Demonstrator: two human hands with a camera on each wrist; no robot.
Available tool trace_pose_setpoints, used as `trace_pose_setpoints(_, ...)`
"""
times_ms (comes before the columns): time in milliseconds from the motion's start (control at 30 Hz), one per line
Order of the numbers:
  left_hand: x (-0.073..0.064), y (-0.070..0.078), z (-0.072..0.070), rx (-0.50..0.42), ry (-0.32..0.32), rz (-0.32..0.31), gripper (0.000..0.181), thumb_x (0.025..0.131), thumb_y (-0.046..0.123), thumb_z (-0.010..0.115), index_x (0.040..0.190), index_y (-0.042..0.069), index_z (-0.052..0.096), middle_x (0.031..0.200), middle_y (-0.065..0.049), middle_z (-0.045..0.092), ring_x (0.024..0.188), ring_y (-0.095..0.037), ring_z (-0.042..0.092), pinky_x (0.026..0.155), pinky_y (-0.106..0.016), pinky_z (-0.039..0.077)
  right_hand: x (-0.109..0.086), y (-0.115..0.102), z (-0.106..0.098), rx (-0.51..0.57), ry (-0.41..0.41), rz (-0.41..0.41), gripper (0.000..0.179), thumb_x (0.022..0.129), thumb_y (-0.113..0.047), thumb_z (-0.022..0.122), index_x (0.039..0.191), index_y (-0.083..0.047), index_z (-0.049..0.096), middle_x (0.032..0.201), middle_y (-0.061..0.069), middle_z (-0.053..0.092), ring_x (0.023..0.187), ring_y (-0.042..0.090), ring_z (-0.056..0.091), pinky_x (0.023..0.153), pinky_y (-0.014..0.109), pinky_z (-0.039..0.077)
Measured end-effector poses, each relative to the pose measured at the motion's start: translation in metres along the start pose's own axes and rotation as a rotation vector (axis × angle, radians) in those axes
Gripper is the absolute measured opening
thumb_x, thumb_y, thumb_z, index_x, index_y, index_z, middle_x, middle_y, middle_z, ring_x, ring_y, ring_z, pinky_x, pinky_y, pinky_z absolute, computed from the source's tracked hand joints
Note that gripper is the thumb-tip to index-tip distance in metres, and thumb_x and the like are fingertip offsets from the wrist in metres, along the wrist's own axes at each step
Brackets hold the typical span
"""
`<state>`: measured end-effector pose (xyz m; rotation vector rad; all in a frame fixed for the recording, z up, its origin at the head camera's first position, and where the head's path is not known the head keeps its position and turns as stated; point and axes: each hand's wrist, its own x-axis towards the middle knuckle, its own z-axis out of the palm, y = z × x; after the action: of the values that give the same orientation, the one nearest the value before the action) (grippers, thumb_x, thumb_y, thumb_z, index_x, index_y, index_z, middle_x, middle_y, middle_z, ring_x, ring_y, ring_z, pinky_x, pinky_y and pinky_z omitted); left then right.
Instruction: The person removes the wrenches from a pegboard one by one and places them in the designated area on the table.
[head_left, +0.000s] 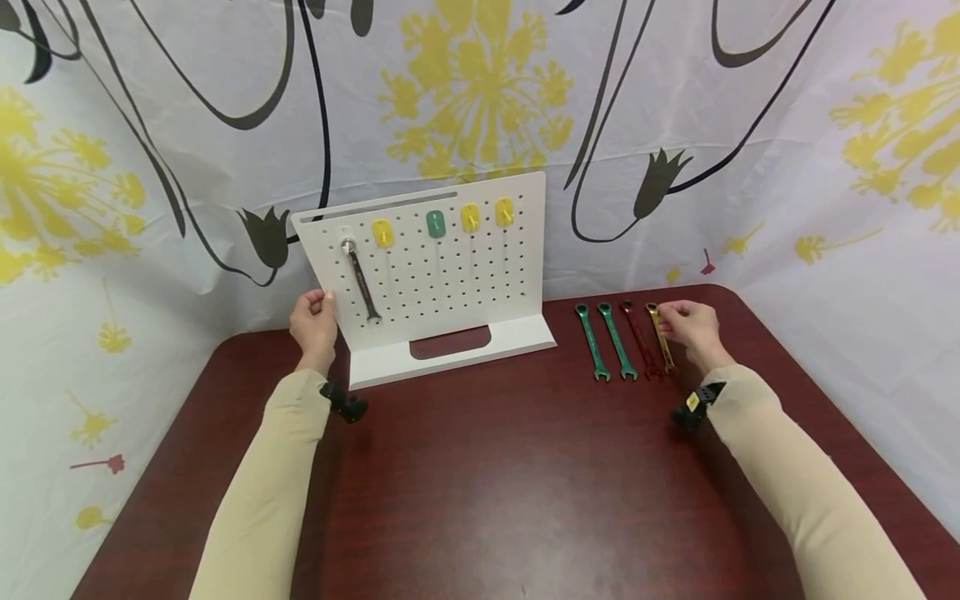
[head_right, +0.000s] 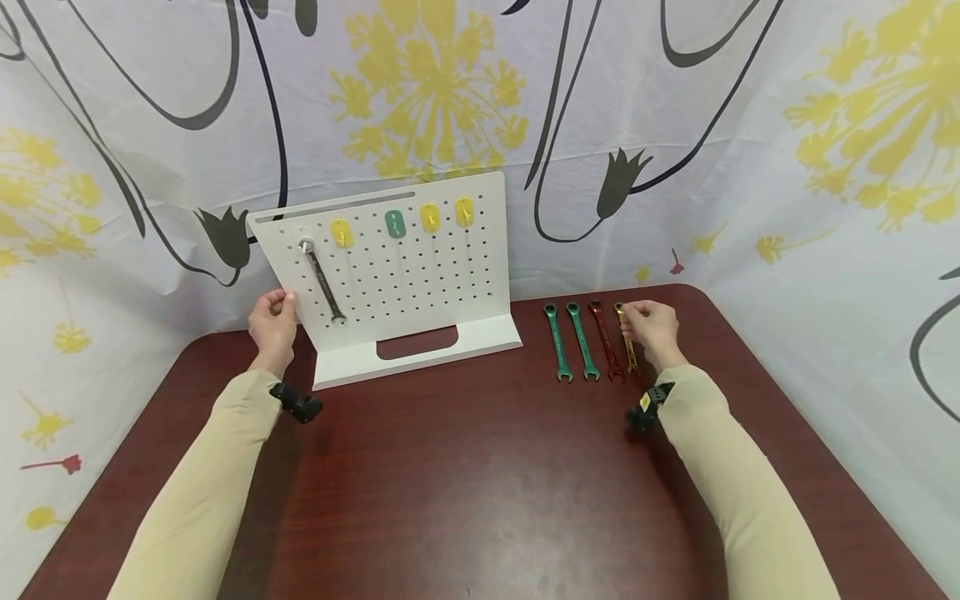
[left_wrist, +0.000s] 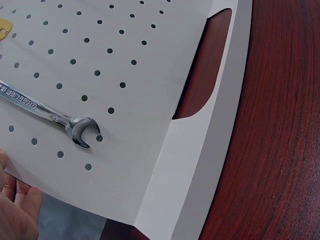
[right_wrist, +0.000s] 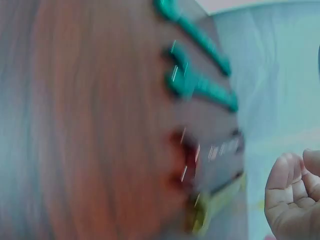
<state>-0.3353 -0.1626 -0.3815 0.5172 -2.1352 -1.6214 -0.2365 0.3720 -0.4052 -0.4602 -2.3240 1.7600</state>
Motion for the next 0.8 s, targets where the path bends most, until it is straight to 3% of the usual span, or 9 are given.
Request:
trace_pose_setpoints(167,0.0,0.0,0.0,0.001,-0.004,-0.007,0.032,0.094,0.027,0.055,0.117,0.005,0.058,0.111,-0.009,0.06,0.096,-0.014,0.053,0.082,-0.025,0.046,-0.004,-0.023,0.03,0.109,-0.052,-0.076,0.037,0.094,-0.018,0.055,0.115,0.013,0.051,0.068,-0.011,0.063,0.062,0.001,0.061,0.061,0.018,0.054)
trace_pose_setpoints(400,0.001,0.001,-0.001,0.006,-0.002,0.003,0.032,0.094,0.027,0.056,0.117,0.005,0.058,0.112,-0.01,0.061,0.097,-0.014,0.054,0.082,-0.025,0.047,-0.009,-0.051,0.078,0.21,-0.13,-0.119,0.025,0.093,-0.011,0.056,0.109,0.008,0.053,0.07,-0.008,0.063,0.063,0.003,0.062,0.062,0.017,0.054)
trace_pose_setpoints(533,0.001,0.002,0.0,0.002,0.001,-0.001,0.032,0.094,0.027,0.056,0.117,0.005,0.058,0.111,-0.009,0.06,0.097,-0.014,0.053,0.082,-0.025,0.047,-0.013,-0.065,0.108,0.231,-0.16,-0.144,0.031,0.093,-0.008,0.057,0.113,0.015,0.052,0.073,-0.005,0.062,0.063,0.004,0.061,0.062,0.018,0.054)
trace_pose_setpoints(800,0.003,0.0,0.001,0.003,0.002,-0.011,0.032,0.093,0.026,0.056,0.117,0.005,0.058,0.112,-0.009,0.061,0.096,-0.014,0.054,0.081,-0.024,0.047,-0.025,-0.09,0.166,0.263,-0.243,-0.17,0.031,0.093,-0.007,0.057,0.113,0.016,0.054,0.078,-0.003,0.061,0.066,0.004,0.061,0.065,0.019,0.054)
